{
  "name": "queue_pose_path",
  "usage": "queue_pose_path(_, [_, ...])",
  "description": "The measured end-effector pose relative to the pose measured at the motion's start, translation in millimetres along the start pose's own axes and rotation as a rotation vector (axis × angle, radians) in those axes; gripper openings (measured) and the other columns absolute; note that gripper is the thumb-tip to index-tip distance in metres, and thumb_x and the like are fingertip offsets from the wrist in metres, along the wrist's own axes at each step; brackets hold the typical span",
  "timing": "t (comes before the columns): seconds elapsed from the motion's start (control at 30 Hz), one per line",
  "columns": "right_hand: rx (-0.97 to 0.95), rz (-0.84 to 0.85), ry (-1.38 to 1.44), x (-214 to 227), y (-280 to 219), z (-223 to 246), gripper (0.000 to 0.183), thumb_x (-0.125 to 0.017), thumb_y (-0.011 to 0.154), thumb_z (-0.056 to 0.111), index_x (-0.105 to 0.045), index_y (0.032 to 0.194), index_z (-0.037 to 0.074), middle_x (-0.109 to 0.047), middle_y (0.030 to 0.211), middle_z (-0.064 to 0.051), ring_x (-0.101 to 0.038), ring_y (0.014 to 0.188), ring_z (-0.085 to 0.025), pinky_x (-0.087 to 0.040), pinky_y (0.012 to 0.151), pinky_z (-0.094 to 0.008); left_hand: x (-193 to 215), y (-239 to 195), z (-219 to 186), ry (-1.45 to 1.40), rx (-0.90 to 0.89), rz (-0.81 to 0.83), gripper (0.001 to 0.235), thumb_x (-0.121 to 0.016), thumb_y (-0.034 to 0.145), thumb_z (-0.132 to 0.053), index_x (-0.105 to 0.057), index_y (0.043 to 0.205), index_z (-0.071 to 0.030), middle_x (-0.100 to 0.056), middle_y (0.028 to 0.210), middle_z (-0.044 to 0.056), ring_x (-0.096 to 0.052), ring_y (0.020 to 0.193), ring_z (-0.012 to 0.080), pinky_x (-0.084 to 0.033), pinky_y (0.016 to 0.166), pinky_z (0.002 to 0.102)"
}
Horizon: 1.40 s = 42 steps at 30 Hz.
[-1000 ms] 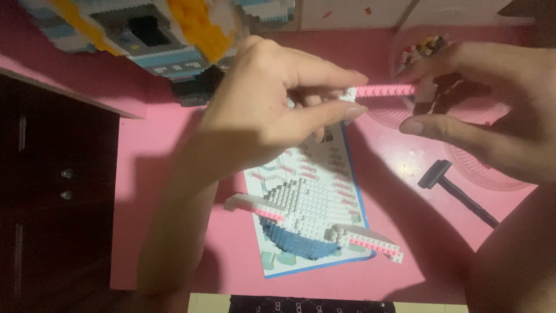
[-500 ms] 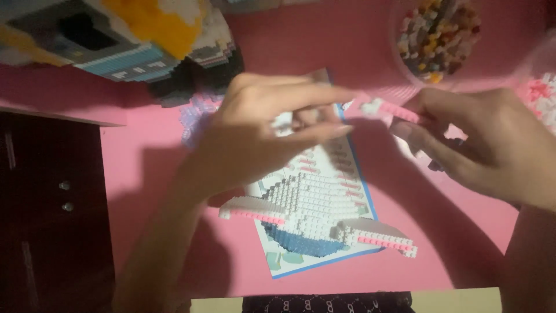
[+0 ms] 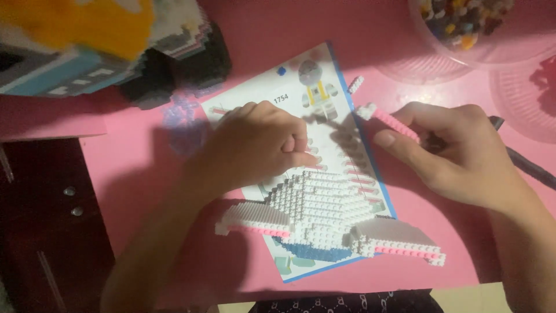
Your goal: Assembling a toy head using micro building blocks and following a printed instruction manual.
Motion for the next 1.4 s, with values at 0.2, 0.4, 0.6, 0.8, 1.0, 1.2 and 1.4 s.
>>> queue_pose_path(0.2, [0.005, 0.058, 0.014, -9, 12, -7, 0.020, -0.071, 0.103, 0.022, -0.073, 0.085, 0.012, -0.032, 0.053, 0.005, -0.025, 0.051, -0.008, -0.021, 0.048, -0.026, -17, 10, 18, 0.130, -0.063, -0.127, 0.065, -0.105, 0.069, -0.055, -0.052, 0.060, -0.018, -0.059, 0.063, -0.003, -0.058, 0.069, 0.0275, -0.045, 0.059, 0.044])
queue_pose_path(0.4, [0.033, 0.086, -0.046, -11, 18, -9, 0.023, -0.072, 0.103, 0.023, -0.071, 0.084, 0.011, -0.037, 0.052, 0.002, -0.030, 0.049, -0.009, -0.025, 0.049, -0.027, -22, 18, 26, 0.169, -0.099, -0.179, 0.077, -0.113, 0.059, -0.058, -0.047, 0.059, -0.018, -0.052, 0.067, -0.002, -0.054, 0.070, 0.0286, -0.041, 0.058, 0.045])
queue_pose_path(0.6, [0.043, 0.089, -0.054, -11, 18, -11, 0.023, -0.072, 0.102, 0.023, -0.071, 0.083, 0.010, -0.036, 0.048, 0.001, -0.030, 0.048, -0.011, -0.025, 0.049, -0.028, -20, 19, 23, 0.133, -0.102, -0.173, 0.085, -0.117, 0.060, -0.058, -0.042, 0.054, -0.018, -0.046, 0.064, -0.004, -0.050, 0.067, 0.0257, -0.036, 0.053, 0.042])
queue_pose_path(0.8, [0.026, 0.066, -0.062, -15, 18, -18, 0.018, -0.073, 0.102, 0.022, -0.073, 0.088, 0.011, -0.034, 0.049, 0.000, -0.027, 0.048, -0.011, -0.024, 0.049, -0.027, -16, 19, 25, 0.089, -0.104, -0.141, 0.082, -0.114, 0.059, -0.060, -0.044, 0.053, -0.017, -0.048, 0.063, -0.005, -0.050, 0.065, 0.0251, -0.036, 0.049, 0.043])
queue_pose_path(1.0, [0.025, 0.056, -0.040, -15, 17, -17, 0.015, -0.074, 0.101, 0.021, -0.073, 0.090, 0.010, -0.032, 0.050, 0.001, -0.025, 0.051, -0.012, -0.023, 0.051, -0.027, -13, 26, 19, 0.101, 0.032, -0.006, 0.077, -0.113, 0.053, -0.064, -0.051, 0.047, -0.020, -0.051, 0.053, -0.006, -0.052, 0.061, 0.0226, -0.041, 0.046, 0.042])
queue_pose_path(1.2, [-0.028, 0.061, -0.018, -15, 18, -13, 0.014, -0.074, 0.100, 0.022, -0.077, 0.093, 0.010, -0.034, 0.053, 0.000, -0.028, 0.052, -0.012, -0.026, 0.051, -0.026, -5, 34, 12, 0.063, 0.231, 0.165, 0.067, -0.112, 0.053, -0.064, -0.059, 0.047, -0.023, -0.060, 0.054, -0.007, -0.058, 0.063, 0.0208, -0.046, 0.054, 0.041])
queue_pose_path(1.4, [-0.018, 0.064, 0.017, -15, 17, -13, 0.013, -0.074, 0.099, 0.019, -0.076, 0.092, 0.008, -0.033, 0.049, -0.001, -0.026, 0.050, -0.012, -0.025, 0.049, -0.025, 3, 39, 7, 0.014, 0.375, 0.331, 0.062, -0.109, 0.064, -0.057, -0.060, 0.049, -0.022, -0.065, 0.057, -0.008, -0.059, 0.072, 0.0191, -0.047, 0.063, 0.040])
Point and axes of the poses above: each hand's wrist, its own y-axis towards the middle knuckle, its own x-axis out of the back of the hand, z = x × y, the point moved 2 cm from there along y, towards the middle knuckle
